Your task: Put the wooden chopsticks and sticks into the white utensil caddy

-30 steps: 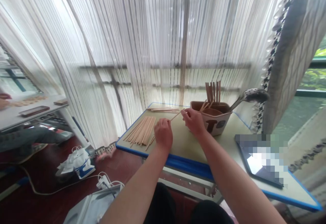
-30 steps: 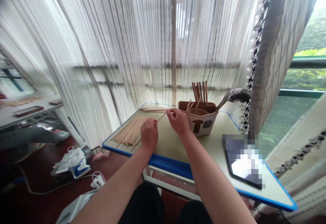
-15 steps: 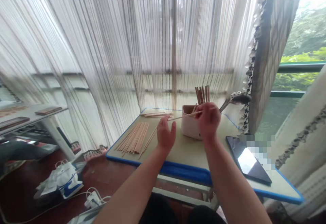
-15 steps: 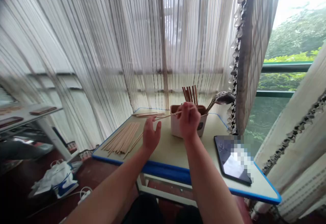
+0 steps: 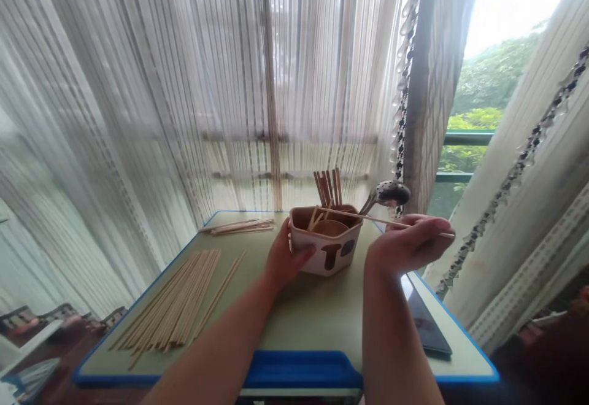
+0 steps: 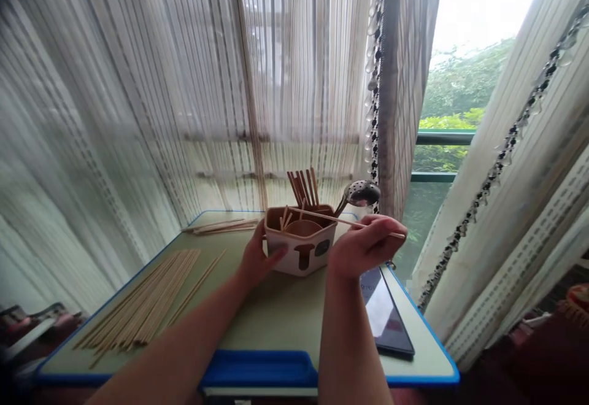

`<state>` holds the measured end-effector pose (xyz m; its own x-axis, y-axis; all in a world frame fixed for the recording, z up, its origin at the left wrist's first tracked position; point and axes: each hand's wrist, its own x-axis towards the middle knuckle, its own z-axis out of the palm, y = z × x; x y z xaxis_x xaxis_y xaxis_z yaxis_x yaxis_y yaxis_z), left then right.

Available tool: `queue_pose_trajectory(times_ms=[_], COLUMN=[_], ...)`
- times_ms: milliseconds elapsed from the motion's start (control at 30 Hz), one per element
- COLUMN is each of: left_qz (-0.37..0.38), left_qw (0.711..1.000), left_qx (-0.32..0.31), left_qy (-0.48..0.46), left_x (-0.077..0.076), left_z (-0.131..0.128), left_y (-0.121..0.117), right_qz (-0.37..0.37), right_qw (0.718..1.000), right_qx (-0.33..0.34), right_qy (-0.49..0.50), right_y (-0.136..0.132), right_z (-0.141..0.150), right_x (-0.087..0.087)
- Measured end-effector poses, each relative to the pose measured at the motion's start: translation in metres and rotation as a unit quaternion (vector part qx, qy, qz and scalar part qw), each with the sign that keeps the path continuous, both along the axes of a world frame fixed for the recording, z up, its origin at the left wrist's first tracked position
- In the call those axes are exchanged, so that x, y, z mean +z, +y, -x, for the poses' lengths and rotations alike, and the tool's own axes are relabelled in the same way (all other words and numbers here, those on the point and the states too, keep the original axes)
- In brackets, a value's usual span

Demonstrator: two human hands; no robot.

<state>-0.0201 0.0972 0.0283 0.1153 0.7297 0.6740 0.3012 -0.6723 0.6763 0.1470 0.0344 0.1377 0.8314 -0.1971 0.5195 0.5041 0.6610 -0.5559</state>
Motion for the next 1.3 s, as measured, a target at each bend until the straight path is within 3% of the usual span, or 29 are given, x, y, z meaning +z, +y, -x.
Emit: queue_pose_trajectory(times_ms=[133,233,300,400,500,633,933,1100,1200,1300], left_qz=[0.040,0.048,0.044,0.039,0.042,0.041,0.042,0.052,0.040,0.023], left_qw=[0.999,0.999,0.999,0.999,0.999,0.999,0.999,0.998,0.999,0.995], left_qx=[-0.019,-0.014,-0.011,-0.010,-0.011,-0.013,-0.027,-0.028,0.011,0.095], left_qy=[-0.007,-0.009,-0.010,-0.008,-0.001,-0.003,-0.005,0.008,0.020,0.034], left_x=[0.001,0.002,0.002,0.002,0.002,0.003,0.007,0.004,0.003,0.009], left_z=[-0.003,-0.004,-0.004,-0.003,-0.003,-0.003,-0.001,0.002,0.005,0.012], left_y=[-0.001,-0.001,0.000,0.000,0.000,-0.001,-0.004,-0.004,-0.007,-0.019], right_qz=[0.092,0.159,0.227,0.325,0.343,0.332,0.330,0.349,0.371,0.350], right_qw=[0.994,0.977,0.947,0.876,0.843,0.837,0.843,0.826,0.805,0.823], right_qx=[-0.030,-0.014,0.028,0.127,0.205,0.258,0.263,0.301,0.332,0.310], right_qy=[-0.053,-0.143,-0.226,-0.332,-0.361,-0.351,-0.333,-0.324,-0.323,-0.323], right_y=[0.006,0.009,0.011,0.014,0.018,0.020,0.021,0.021,0.021,0.020], right_z=[-0.002,0.002,0.007,0.014,0.018,0.017,0.017,0.013,0.009,0.008], right_x=[-0.011,-0.015,-0.015,-0.014,-0.013,-0.013,-0.013,-0.014,-0.015,-0.013])
